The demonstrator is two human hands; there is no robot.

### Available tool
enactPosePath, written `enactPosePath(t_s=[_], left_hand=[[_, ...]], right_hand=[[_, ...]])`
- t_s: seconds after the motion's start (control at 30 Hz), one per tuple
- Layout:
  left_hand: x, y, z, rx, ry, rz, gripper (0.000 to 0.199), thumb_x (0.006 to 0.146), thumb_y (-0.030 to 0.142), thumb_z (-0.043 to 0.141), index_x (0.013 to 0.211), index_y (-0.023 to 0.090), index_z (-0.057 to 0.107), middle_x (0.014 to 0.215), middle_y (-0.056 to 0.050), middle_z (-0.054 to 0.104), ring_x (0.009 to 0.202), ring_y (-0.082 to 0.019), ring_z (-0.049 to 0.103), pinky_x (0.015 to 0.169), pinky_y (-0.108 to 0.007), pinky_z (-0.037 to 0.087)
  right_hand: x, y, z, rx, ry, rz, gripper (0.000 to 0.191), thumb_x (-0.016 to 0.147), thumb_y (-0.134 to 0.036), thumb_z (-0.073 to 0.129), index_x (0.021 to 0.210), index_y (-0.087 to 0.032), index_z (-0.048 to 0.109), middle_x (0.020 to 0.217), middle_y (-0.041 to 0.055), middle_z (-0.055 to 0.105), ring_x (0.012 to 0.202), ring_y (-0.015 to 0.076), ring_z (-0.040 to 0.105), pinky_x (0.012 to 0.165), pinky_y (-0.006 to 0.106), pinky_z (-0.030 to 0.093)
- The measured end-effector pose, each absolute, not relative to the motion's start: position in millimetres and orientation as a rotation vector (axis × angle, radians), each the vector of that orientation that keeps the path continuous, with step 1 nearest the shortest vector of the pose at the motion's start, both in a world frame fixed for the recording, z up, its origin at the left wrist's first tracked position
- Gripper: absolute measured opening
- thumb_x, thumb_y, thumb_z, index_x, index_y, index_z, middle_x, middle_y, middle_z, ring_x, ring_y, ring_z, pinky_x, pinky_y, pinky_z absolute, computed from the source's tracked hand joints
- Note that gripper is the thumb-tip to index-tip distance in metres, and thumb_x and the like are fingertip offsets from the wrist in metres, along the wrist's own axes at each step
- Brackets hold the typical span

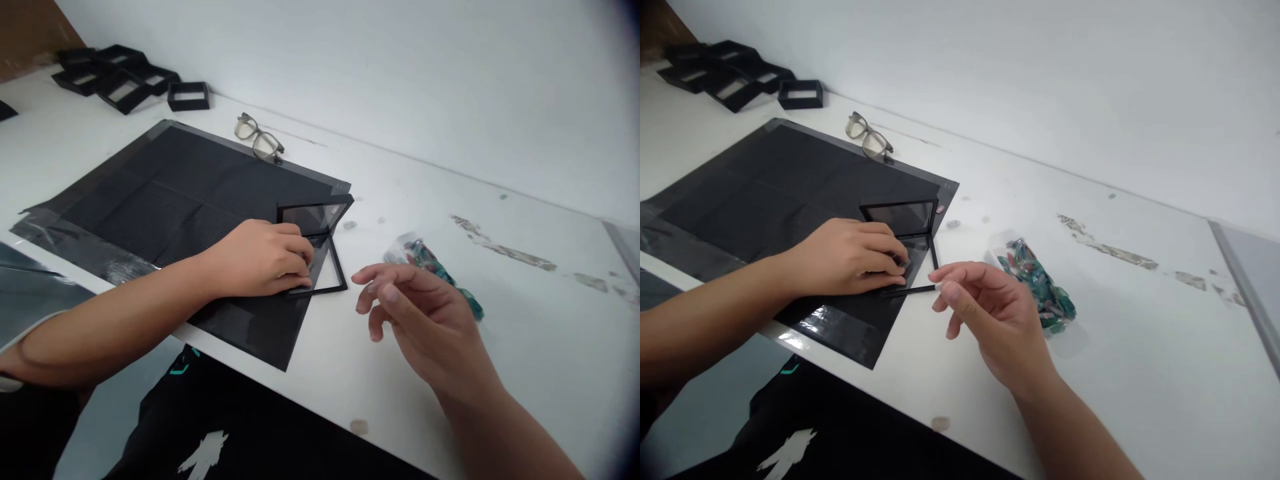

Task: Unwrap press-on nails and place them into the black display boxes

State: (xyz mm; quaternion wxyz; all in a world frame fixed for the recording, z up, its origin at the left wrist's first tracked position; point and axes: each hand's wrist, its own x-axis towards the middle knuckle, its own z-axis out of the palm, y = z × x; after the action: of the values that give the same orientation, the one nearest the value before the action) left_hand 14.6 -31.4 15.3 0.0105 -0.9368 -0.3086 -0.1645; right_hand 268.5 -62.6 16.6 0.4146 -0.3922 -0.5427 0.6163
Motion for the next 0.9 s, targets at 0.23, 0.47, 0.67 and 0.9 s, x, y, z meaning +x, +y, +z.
enactPosePath(t_s=[0.23,0.47,0.67,0.9], left_hand=[[20,-42,14,-2.844,-0.971,-0.395,0.033,0.101,0.038,0.051,0.093,0.023,0.08,0.113,0.002,0.078,0.098,-0.02,0.069,0.06,-0.03,0.045],[28,-54,16,-2.642,-1.319,-0.198,0.027,0.1,0.026,0.052,0.108,0.025,0.077,0.118,0.001,0.076,0.095,-0.023,0.069,0.058,-0.032,0.051],[25,-52,18,-2.606,-1.643,-0.192,0.03,0.095,0.016,0.057,0.114,0.031,0.075,0.125,0.004,0.071,0.108,-0.023,0.067,0.057,-0.028,0.05],[27,-55,26,-2.431,-1.75,-0.342,0.027,0.098,0.039,0.057,0.12,0.032,0.07,0.117,0.003,0.074,0.106,-0.023,0.067,0.051,-0.029,0.037]], right_hand=[[268,-64,18,-0.948,-1.276,1.639,0.018,0.092,-0.04,0.069,0.085,-0.027,0.079,0.077,0.0025,0.07,0.059,0.0103,0.06,0.041,0.018,0.051],[268,-65,13,-0.984,-1.339,1.6,0.017,0.095,-0.039,0.066,0.095,-0.031,0.081,0.076,0.0004,0.07,0.06,0.0086,0.063,0.044,0.015,0.052],[269,-65,11,-1.016,-1.392,1.555,0.007,0.088,-0.034,0.075,0.089,-0.03,0.081,0.07,-0.0008,0.07,0.058,0.0087,0.063,0.043,0.014,0.053],[269,-62,11,-1.061,-1.396,1.543,0.011,0.088,-0.036,0.075,0.086,-0.026,0.076,0.068,-0.0008,0.067,0.057,0.0095,0.06,0.043,0.017,0.052]])
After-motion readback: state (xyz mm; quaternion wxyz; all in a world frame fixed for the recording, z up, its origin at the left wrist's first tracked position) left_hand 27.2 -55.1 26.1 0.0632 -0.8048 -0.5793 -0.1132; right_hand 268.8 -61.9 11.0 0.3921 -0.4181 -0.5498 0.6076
